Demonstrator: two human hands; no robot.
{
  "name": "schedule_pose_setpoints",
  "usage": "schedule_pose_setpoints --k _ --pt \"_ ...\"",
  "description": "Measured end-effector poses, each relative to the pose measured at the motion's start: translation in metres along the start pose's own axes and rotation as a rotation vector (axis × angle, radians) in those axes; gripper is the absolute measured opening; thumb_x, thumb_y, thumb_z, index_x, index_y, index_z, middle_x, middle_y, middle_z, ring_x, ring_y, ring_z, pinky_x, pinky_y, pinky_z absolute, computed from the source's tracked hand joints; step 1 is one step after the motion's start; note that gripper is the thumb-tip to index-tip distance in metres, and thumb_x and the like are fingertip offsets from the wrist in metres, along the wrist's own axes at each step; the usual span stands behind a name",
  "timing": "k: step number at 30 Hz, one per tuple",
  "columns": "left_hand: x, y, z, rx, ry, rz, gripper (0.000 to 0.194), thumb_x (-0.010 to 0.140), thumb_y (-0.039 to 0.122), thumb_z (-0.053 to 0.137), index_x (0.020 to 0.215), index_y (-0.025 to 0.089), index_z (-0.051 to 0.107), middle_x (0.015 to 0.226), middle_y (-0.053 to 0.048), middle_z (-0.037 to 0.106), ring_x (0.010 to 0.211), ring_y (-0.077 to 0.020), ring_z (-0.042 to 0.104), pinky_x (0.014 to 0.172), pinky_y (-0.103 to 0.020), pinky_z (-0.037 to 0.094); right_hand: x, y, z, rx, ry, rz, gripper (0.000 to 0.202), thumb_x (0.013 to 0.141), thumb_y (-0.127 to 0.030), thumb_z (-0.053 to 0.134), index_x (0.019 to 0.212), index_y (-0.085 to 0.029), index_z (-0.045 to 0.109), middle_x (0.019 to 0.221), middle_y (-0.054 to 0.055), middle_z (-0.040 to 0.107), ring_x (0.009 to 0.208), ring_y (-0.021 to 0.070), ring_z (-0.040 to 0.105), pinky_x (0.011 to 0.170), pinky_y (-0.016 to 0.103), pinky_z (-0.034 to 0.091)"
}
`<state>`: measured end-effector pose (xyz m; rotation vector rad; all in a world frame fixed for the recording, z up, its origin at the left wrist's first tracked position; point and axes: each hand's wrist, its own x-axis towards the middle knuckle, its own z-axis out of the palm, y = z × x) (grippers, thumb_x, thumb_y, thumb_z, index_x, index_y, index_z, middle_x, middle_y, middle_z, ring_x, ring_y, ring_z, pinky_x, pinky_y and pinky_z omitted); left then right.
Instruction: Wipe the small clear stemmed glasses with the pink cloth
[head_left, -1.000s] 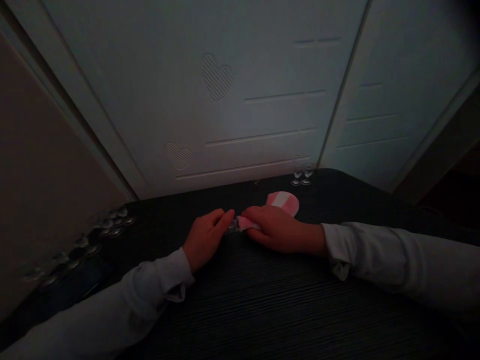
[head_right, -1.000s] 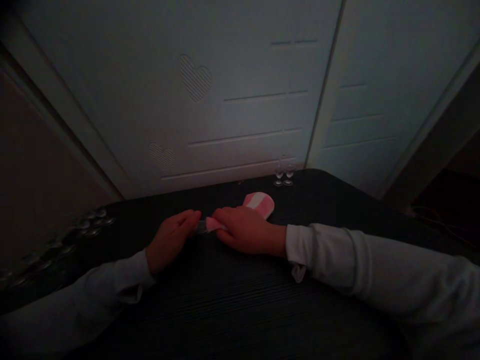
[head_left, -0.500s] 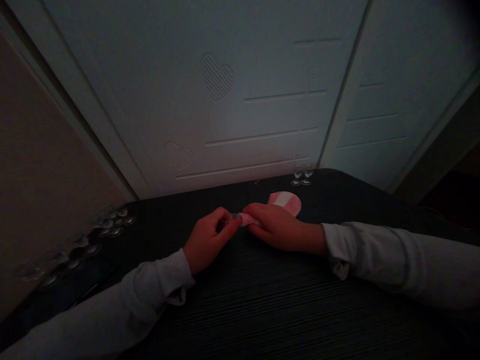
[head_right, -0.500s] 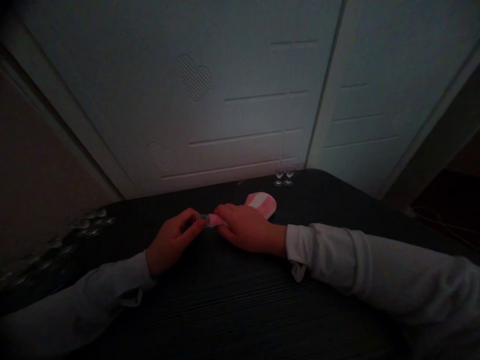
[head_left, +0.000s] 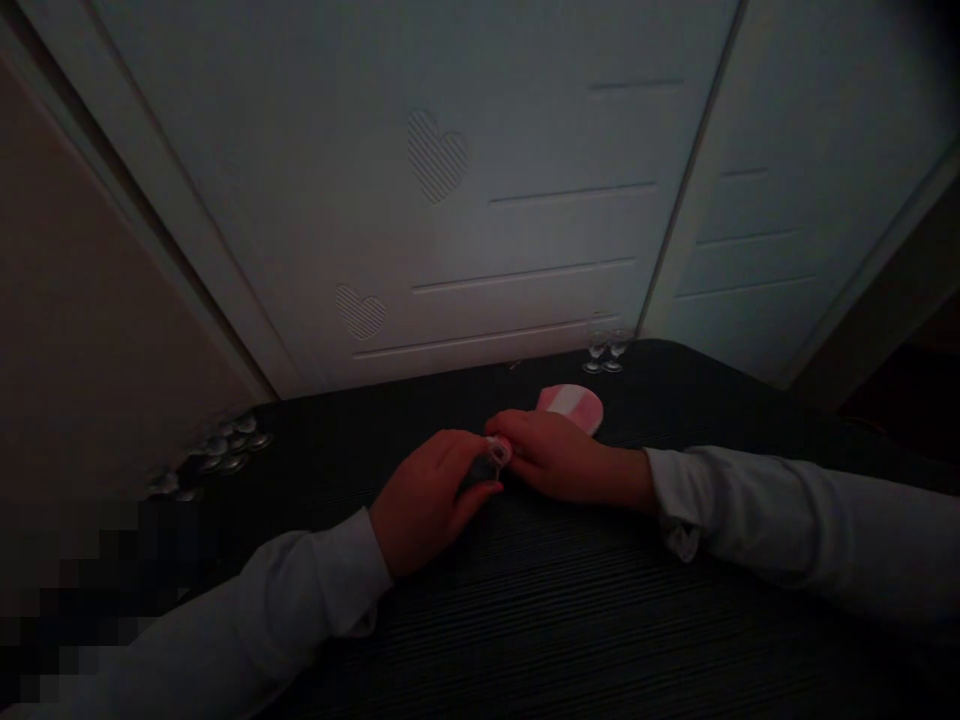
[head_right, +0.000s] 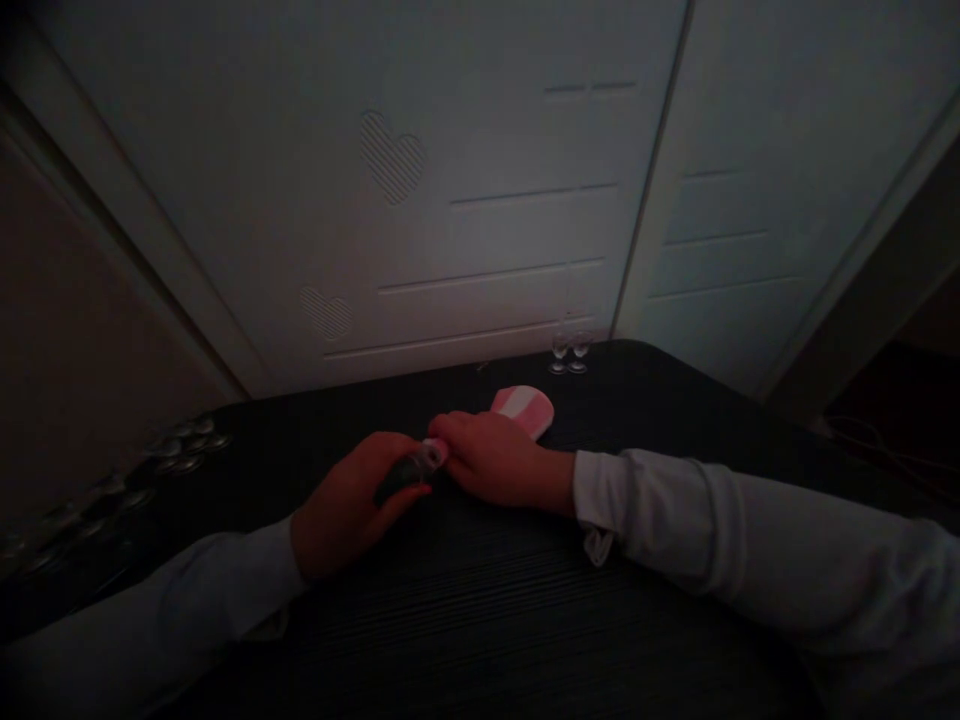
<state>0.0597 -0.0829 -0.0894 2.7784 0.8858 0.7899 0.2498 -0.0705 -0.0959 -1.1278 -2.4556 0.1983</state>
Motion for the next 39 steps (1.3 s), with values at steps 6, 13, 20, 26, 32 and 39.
schedule_pose_setpoints --k 6,13,20,26,32,39 --pt "-0.010 0.011 -0.002 0.062 -0.037 -0.017 0.039 0.081 0.028 0.048 0.118 0.019 0.039 0.112 -0.009 0.054 0.100 -0.0219 0.052 0.087 -0.040 0.044 0.000 -0.001 0.000 -0.028 -0.015 -0.020 0.013 0.081 -0.018 0.044 0.091 -0.015 0.052 0.084 0.006 0.059 0.074 0.0169 0.055 0.064 0.028 0.038" --pt "-0.033 0.029 -0.016 0.152 -0.055 -0.084 0.059 0.078 0.027 0.050 0.131 0.017 0.025 0.122 -0.012 0.049 0.108 -0.0233 0.048 0.092 -0.040 0.041 -0.002 -0.004 0.000 -0.006 -0.051 0.027 0.015 0.080 -0.018 0.042 0.090 -0.016 0.054 0.082 0.007 0.060 0.074 0.0196 0.056 0.065 0.030 0.041" --pt "-0.066 0.031 -0.038 0.453 -0.146 -0.329 0.056 0.077 0.037 0.051 0.128 0.019 0.035 0.128 -0.014 0.045 0.110 -0.0292 0.047 0.088 -0.046 0.042 -0.003 0.003 0.004 -0.028 -0.039 -0.013 0.016 0.079 -0.020 0.042 0.089 -0.019 0.055 0.081 0.005 0.061 0.070 0.0177 0.057 0.061 0.028 0.041" --pt "-0.102 0.002 -0.069 0.727 -0.120 -0.580 0.057 0.078 0.050 0.045 0.126 0.019 0.040 0.130 -0.016 0.043 0.112 -0.0321 0.046 0.088 -0.050 0.041 -0.003 0.003 0.004 -0.009 -0.056 -0.018 0.015 0.079 -0.020 0.042 0.087 -0.019 0.055 0.081 0.006 0.061 0.071 0.0192 0.058 0.061 0.030 0.042" --pt "-0.127 -0.014 -0.081 0.650 -0.113 -0.700 0.059 0.080 0.051 0.042 0.127 0.017 0.038 0.132 -0.015 0.041 0.115 -0.0290 0.046 0.091 -0.044 0.042 -0.004 0.005 0.005 -0.007 -0.044 -0.015 0.015 0.078 -0.019 0.043 0.087 -0.020 0.055 0.080 0.006 0.061 0.070 0.0191 0.058 0.060 0.029 0.042" --pt "-0.106 0.007 -0.074 0.444 -0.120 -0.624 0.057 0.079 0.047 0.046 0.128 0.021 0.036 0.136 -0.011 0.036 0.120 -0.0266 0.040 0.097 -0.044 0.038 -0.004 0.004 0.006 -0.001 -0.045 -0.015 0.016 0.079 -0.020 0.041 0.088 -0.020 0.055 0.082 0.006 0.062 0.071 0.0196 0.059 0.061 0.030 0.043"
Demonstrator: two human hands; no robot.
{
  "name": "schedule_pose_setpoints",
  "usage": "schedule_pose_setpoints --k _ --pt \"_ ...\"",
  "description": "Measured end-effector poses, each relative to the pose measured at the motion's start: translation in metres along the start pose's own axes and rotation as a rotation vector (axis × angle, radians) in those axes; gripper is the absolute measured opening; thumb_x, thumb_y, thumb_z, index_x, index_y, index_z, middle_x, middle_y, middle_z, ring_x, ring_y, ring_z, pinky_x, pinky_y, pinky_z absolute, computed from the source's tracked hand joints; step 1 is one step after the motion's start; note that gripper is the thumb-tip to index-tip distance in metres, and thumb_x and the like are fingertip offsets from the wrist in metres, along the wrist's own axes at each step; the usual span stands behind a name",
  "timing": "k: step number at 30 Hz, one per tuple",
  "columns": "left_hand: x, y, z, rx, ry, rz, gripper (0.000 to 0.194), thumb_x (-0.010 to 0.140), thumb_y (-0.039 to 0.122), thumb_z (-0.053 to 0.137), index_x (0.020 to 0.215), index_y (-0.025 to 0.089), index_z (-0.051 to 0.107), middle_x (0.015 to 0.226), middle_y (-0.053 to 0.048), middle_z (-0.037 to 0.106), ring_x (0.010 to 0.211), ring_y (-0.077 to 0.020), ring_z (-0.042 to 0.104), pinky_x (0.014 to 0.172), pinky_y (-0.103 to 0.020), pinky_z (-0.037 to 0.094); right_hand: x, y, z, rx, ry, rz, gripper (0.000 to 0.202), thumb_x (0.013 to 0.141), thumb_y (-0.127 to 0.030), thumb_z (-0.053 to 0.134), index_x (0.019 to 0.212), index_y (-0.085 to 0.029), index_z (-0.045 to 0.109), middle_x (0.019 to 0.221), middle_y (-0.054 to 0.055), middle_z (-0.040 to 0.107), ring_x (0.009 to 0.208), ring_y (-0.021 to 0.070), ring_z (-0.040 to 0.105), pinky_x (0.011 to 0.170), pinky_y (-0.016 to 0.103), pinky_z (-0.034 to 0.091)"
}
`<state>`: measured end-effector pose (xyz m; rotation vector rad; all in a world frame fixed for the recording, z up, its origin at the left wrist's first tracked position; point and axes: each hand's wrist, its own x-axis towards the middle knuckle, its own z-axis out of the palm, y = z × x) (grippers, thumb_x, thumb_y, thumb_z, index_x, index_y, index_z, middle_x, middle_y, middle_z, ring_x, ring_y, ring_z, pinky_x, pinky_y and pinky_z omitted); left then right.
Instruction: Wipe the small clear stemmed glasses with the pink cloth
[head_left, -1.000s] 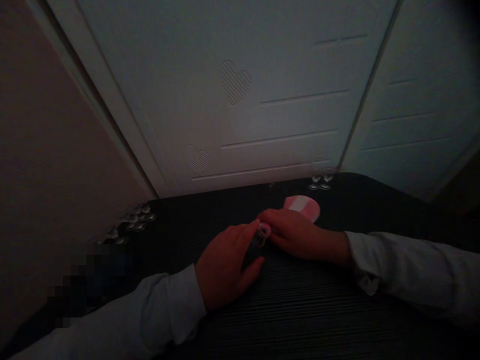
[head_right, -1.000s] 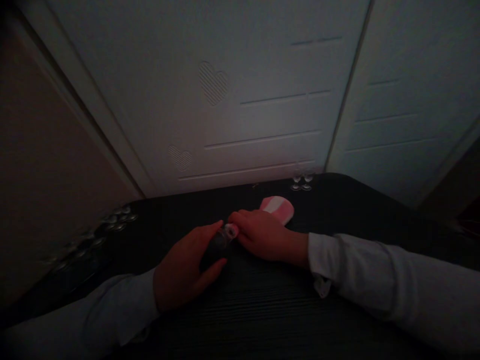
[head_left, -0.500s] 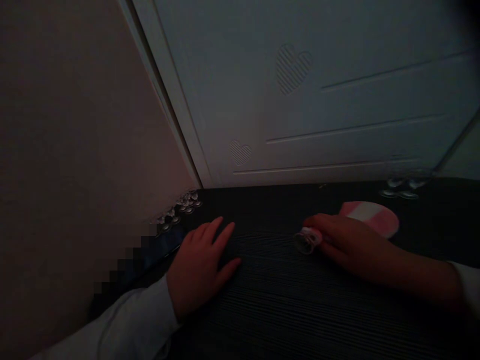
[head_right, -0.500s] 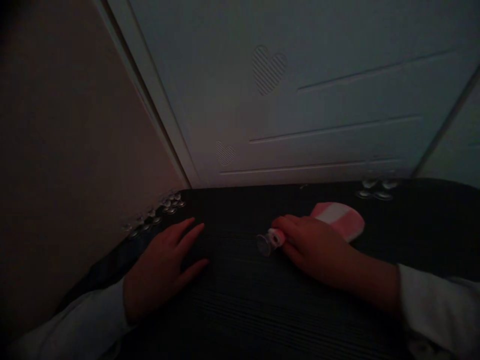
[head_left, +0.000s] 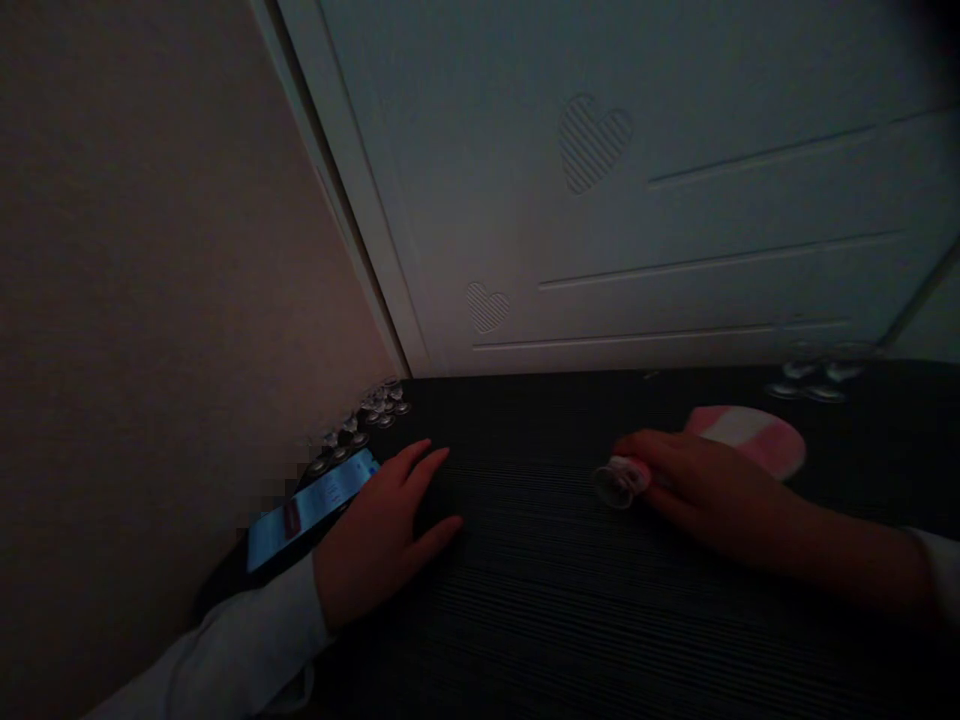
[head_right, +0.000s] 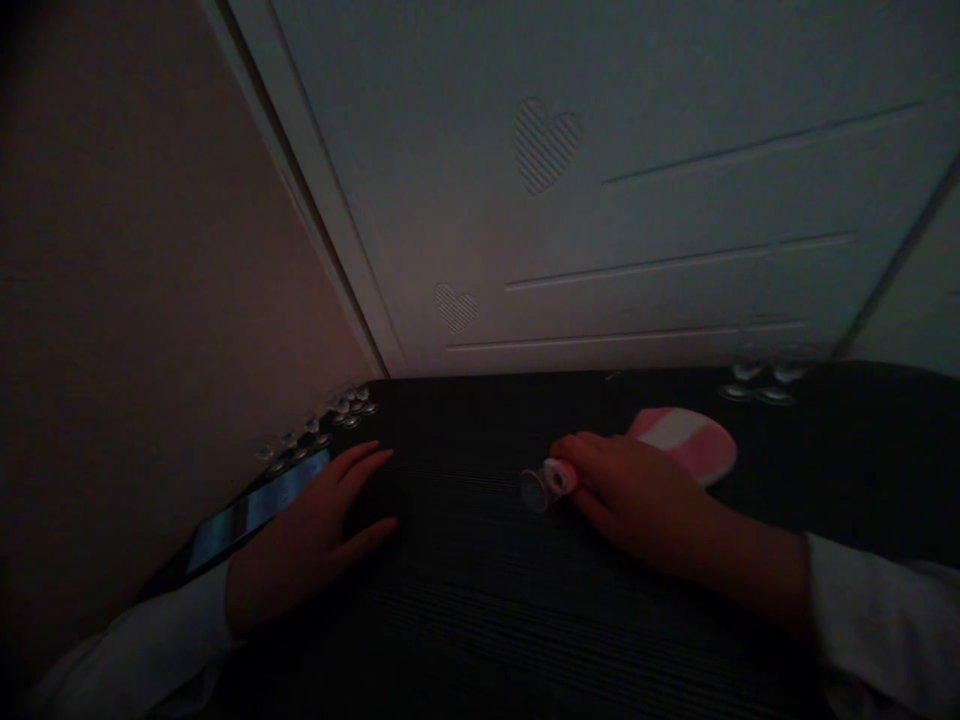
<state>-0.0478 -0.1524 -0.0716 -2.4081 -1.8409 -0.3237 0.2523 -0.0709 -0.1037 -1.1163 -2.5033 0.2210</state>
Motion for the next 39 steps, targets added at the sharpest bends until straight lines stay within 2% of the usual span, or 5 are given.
schedule_pose_setpoints --k 6,12,18,26,39 --pt "0.012 0.043 -0.005 -0.337 -0.117 0.140 0.066 0.077 0.040 0.052 0.133 0.020 0.024 0.134 -0.012 0.039 0.119 -0.0241 0.041 0.098 -0.042 0.037 0.000 -0.002 -0.001 -0.010 -0.027 0.017 0.017 0.080 -0.021 0.041 0.088 -0.019 0.055 0.083 0.007 0.062 0.072 0.0205 0.059 0.062 0.032 0.044" --pt "0.041 0.082 0.006 -0.692 -0.204 0.131 0.077 0.074 0.043 0.055 0.135 0.020 0.015 0.119 -0.011 0.050 0.090 -0.0197 0.055 0.078 -0.037 0.047 0.000 -0.005 -0.003 -0.009 -0.030 0.031 0.015 0.079 -0.019 0.041 0.086 -0.019 0.054 0.081 0.006 0.062 0.071 0.0196 0.059 0.061 0.030 0.044" --pt "0.061 0.109 0.027 -0.890 -0.212 0.107 0.037 0.079 0.043 0.047 0.105 0.018 0.043 0.075 0.001 0.050 0.062 -0.0110 0.048 0.054 -0.024 0.039 0.000 -0.004 -0.002 -0.006 0.008 0.009 0.012 0.077 -0.018 0.043 0.079 -0.019 0.054 0.076 0.005 0.062 0.066 0.0176 0.058 0.055 0.027 0.042" --pt "0.081 0.102 0.031 -1.001 -0.233 0.114 0.024 0.077 0.037 0.051 0.091 0.020 0.044 0.063 0.006 0.042 0.056 -0.0094 0.041 0.049 -0.022 0.032 0.005 -0.004 -0.001 0.047 0.007 0.100 0.017 0.079 -0.021 0.042 0.089 -0.020 0.056 0.082 0.004 0.064 0.069 0.0175 0.060 0.058 0.028 0.044" --pt "0.089 0.096 0.047 -1.251 -0.186 0.000 0.023 0.077 0.038 0.050 0.088 0.017 0.046 0.066 0.004 0.046 0.057 -0.0095 0.044 0.053 -0.023 0.033 0.000 -0.003 -0.001 0.048 -0.011 -0.028 0.032 0.085 -0.043 0.037 0.087 -0.020 0.059 0.078 0.006 0.063 0.067 0.0196 0.059 0.061 0.033 0.045"
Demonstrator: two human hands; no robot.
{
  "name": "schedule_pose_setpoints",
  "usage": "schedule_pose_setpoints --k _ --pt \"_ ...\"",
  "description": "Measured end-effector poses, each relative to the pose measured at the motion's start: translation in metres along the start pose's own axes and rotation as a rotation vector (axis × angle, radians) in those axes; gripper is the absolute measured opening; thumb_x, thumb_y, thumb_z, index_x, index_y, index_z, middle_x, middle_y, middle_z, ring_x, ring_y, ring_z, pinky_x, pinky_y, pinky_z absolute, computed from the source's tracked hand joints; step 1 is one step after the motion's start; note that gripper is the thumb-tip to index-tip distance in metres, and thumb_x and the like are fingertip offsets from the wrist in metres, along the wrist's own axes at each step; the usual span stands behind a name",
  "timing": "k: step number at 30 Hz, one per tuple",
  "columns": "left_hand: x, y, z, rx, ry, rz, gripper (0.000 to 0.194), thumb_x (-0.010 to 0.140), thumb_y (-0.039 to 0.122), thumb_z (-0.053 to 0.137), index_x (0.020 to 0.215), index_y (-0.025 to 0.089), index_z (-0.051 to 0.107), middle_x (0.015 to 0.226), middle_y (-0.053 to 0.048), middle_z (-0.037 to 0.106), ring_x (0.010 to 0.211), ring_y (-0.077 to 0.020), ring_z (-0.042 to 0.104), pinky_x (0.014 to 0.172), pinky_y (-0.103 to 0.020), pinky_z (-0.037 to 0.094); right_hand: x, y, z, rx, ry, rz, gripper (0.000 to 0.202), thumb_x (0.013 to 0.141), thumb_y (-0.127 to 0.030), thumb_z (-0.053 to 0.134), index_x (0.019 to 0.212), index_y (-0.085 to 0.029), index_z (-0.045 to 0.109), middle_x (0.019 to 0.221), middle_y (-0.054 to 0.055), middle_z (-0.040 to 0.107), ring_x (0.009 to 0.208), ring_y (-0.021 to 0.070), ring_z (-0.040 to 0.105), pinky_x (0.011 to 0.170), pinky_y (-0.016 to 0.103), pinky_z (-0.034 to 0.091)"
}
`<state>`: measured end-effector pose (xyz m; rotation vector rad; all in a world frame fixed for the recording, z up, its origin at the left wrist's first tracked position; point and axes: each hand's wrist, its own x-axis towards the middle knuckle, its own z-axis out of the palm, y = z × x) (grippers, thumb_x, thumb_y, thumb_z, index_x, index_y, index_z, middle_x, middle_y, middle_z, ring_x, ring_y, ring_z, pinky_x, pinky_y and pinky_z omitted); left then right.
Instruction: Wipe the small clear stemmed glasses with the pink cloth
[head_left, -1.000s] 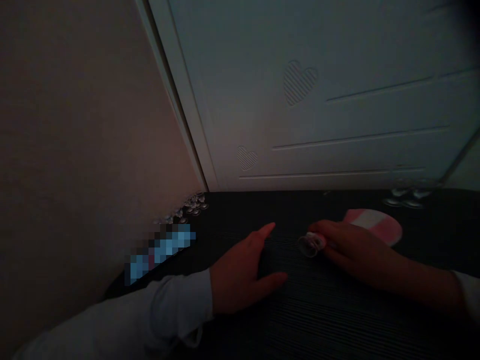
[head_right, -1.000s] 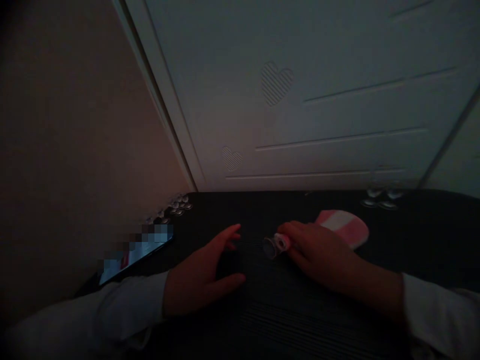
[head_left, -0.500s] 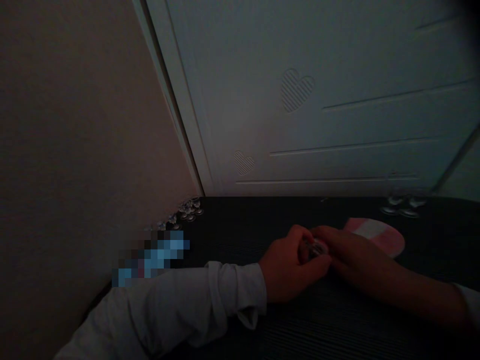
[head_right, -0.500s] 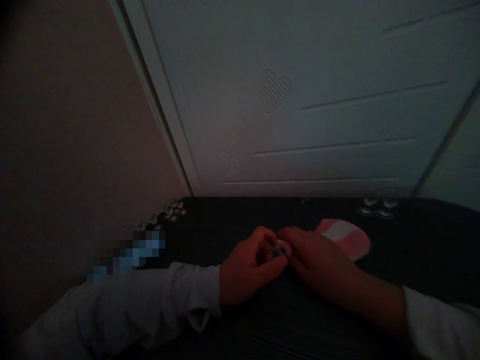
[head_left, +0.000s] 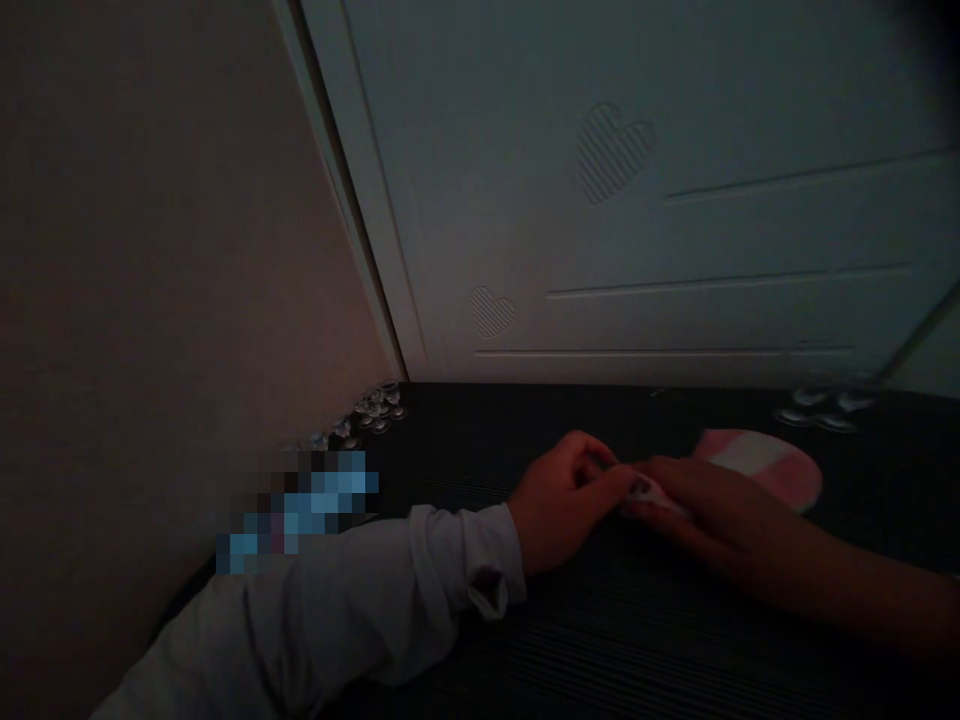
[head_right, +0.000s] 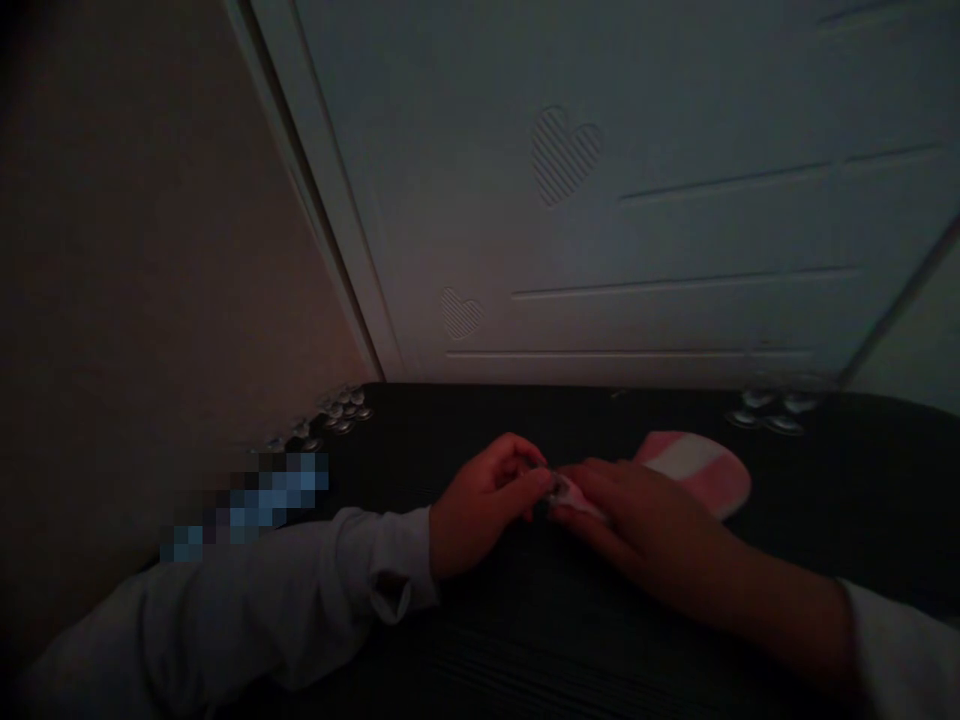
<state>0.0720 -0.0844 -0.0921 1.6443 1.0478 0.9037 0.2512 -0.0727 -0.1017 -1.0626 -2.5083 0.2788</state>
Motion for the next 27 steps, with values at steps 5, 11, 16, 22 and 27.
schedule_pose_setpoints --k 5,11,16,22,27 --pt "0.0008 -0.0005 -0.0011 0.025 -0.013 0.035 0.024 0.078 0.039 0.049 0.089 0.017 0.046 0.067 0.003 0.047 0.058 -0.0094 0.045 0.054 -0.024 0.034 0.0002 -0.0021 -0.0009 -0.053 0.039 -0.018 0.037 0.088 -0.041 0.031 0.078 -0.018 0.058 0.070 0.006 0.059 0.060 0.0176 0.057 0.056 0.031 0.044" --pt "0.0004 0.0011 -0.0005 -0.017 -0.014 0.022 0.024 0.077 0.039 0.051 0.085 0.017 0.045 0.066 0.004 0.046 0.057 -0.0092 0.044 0.053 -0.024 0.034 0.0023 -0.0009 0.0007 -0.028 0.032 -0.021 0.035 0.088 -0.035 0.028 0.081 -0.017 0.057 0.079 0.008 0.058 0.068 0.0186 0.057 0.062 0.035 0.047" --pt "0.0009 -0.0004 -0.0005 -0.037 -0.002 0.034 0.022 0.078 0.037 0.051 0.086 0.018 0.045 0.067 0.004 0.046 0.057 -0.0087 0.044 0.054 -0.024 0.035 0.0025 -0.0015 -0.0011 0.037 0.018 -0.031 0.033 0.089 -0.032 0.027 0.093 -0.017 0.057 0.092 0.010 0.058 0.079 0.0193 0.057 0.073 0.038 0.047" --pt "0.0008 -0.0037 -0.0018 0.018 0.030 0.065 0.024 0.080 0.037 0.049 0.093 0.017 0.046 0.070 0.003 0.047 0.063 -0.0103 0.047 0.057 -0.025 0.037 0.0046 -0.0060 -0.0049 0.057 -0.002 -0.042 0.029 0.089 -0.027 0.029 0.098 -0.017 0.055 0.097 0.011 0.057 0.085 0.0190 0.057 0.077 0.038 0.047" --pt "0.0000 -0.0041 -0.0023 0.098 0.037 0.093 0.027 0.079 0.039 0.051 0.094 0.017 0.047 0.071 0.002 0.048 0.065 -0.0110 0.047 0.060 -0.025 0.037 0.0037 -0.0012 -0.0012 0.030 0.014 -0.024 0.022 0.082 -0.018 0.037 0.097 -0.016 0.054 0.099 0.011 0.057 0.085 0.0198 0.057 0.074 0.036 0.049"
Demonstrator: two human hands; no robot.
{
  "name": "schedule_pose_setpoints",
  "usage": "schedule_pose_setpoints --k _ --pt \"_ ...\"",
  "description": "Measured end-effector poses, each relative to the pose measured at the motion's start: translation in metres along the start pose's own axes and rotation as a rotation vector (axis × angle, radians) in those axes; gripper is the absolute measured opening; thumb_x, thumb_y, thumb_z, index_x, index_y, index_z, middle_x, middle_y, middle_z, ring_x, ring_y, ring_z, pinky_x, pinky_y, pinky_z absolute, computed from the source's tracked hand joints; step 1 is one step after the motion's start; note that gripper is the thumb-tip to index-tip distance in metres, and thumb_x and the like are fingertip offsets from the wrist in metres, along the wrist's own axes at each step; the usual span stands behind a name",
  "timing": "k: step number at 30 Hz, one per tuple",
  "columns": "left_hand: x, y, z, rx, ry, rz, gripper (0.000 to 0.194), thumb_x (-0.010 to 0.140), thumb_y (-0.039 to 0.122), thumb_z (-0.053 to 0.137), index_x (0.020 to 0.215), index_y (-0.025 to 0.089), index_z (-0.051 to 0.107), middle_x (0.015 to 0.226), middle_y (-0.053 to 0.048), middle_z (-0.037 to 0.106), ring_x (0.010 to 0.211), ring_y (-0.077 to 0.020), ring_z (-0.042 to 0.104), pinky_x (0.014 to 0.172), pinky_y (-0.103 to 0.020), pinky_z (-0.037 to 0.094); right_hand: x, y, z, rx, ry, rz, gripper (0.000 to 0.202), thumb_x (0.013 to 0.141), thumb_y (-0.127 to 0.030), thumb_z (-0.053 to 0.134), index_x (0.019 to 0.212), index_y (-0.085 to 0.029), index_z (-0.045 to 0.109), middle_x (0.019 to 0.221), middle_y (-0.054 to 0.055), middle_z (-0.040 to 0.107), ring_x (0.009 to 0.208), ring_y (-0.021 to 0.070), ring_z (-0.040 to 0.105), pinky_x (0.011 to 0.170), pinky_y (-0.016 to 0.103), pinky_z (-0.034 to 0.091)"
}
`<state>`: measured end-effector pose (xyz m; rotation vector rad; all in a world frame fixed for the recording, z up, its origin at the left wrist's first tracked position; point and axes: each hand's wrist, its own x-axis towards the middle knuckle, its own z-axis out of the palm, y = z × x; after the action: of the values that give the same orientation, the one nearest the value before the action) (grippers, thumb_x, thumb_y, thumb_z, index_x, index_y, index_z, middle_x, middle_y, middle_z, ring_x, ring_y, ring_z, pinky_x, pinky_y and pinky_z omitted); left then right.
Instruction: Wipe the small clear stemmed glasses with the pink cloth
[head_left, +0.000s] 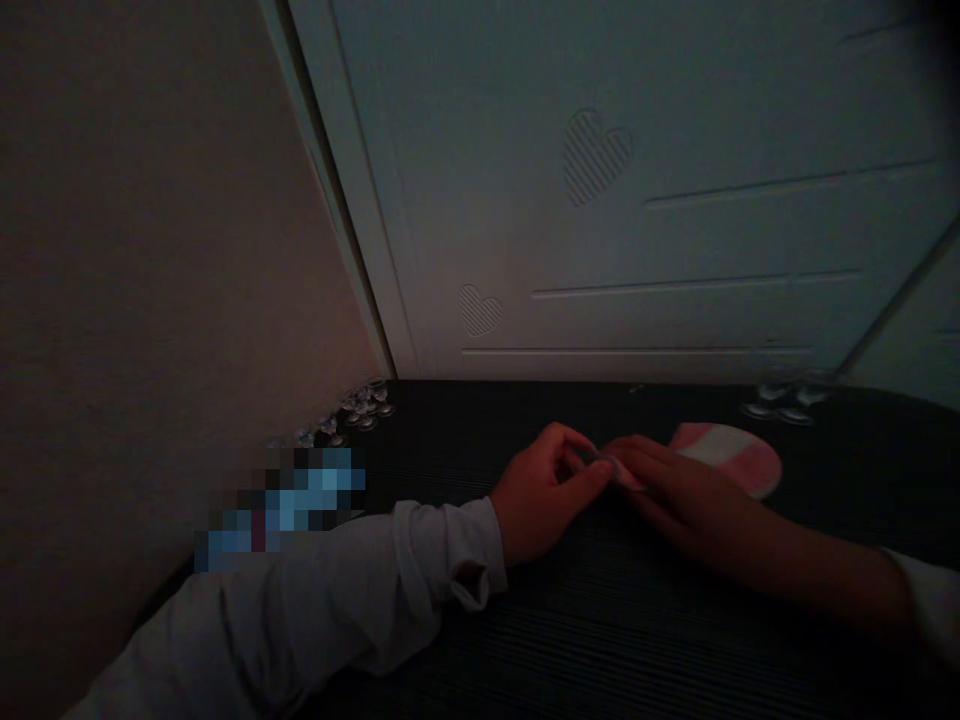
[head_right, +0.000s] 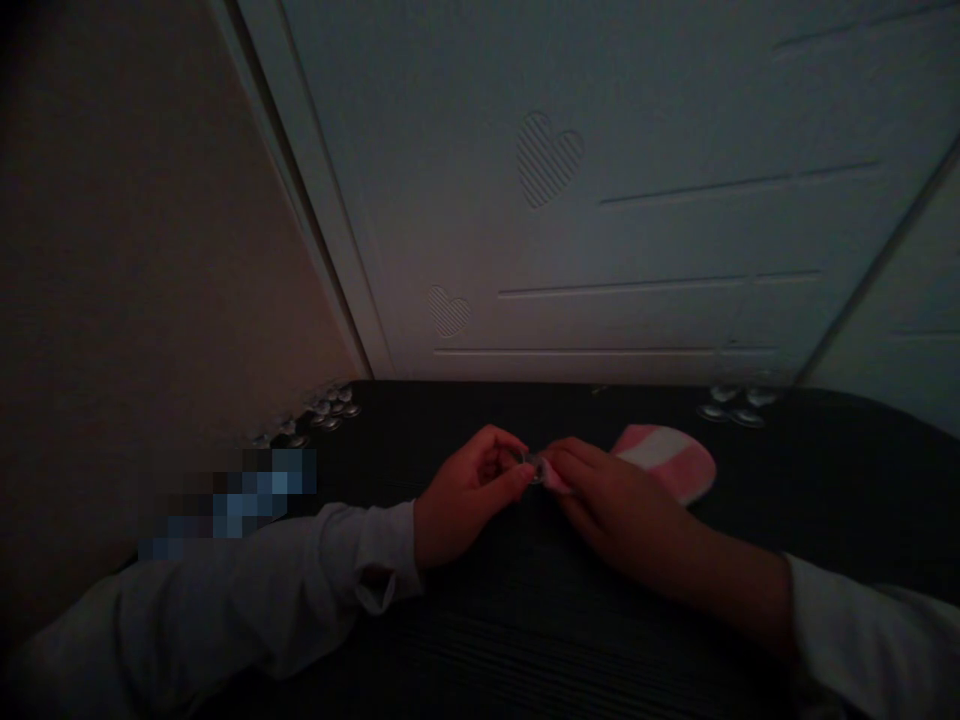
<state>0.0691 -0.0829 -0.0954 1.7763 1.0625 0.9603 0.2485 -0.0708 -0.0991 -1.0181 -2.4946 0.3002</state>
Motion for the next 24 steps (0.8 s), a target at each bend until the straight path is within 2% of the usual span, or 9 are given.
schedule_pose_setpoints --k 8,12,24 --pt "-0.007 0.012 0.000 0.011 -0.090 0.009 0.030 0.073 0.037 0.059 0.093 0.018 0.048 0.070 0.004 0.048 0.058 -0.0087 0.045 0.054 -0.023 0.036 -0.001 0.004 0.000 -0.023 0.047 -0.031 0.020 0.076 -0.011 0.039 0.087 -0.016 0.055 0.090 0.009 0.059 0.078 0.0185 0.059 0.068 0.032 0.049" --pt "-0.010 0.016 -0.001 0.078 -0.082 0.041 0.028 0.072 0.034 0.060 0.092 0.018 0.050 0.069 0.004 0.048 0.057 -0.0081 0.044 0.053 -0.023 0.035 -0.001 0.001 -0.002 -0.052 0.027 -0.021 0.019 0.076 -0.010 0.040 0.084 -0.016 0.056 0.087 0.009 0.060 0.076 0.0184 0.059 0.066 0.032 0.050" --pt "-0.003 0.006 0.001 -0.094 -0.006 0.000 0.024 0.073 0.034 0.059 0.087 0.017 0.048 0.068 0.004 0.048 0.061 -0.0094 0.045 0.056 -0.023 0.036 -0.002 0.004 0.001 0.002 0.091 -0.113 0.026 0.084 -0.016 0.037 0.101 -0.018 0.056 0.108 0.012 0.059 0.098 0.0210 0.057 0.082 0.040 0.049"
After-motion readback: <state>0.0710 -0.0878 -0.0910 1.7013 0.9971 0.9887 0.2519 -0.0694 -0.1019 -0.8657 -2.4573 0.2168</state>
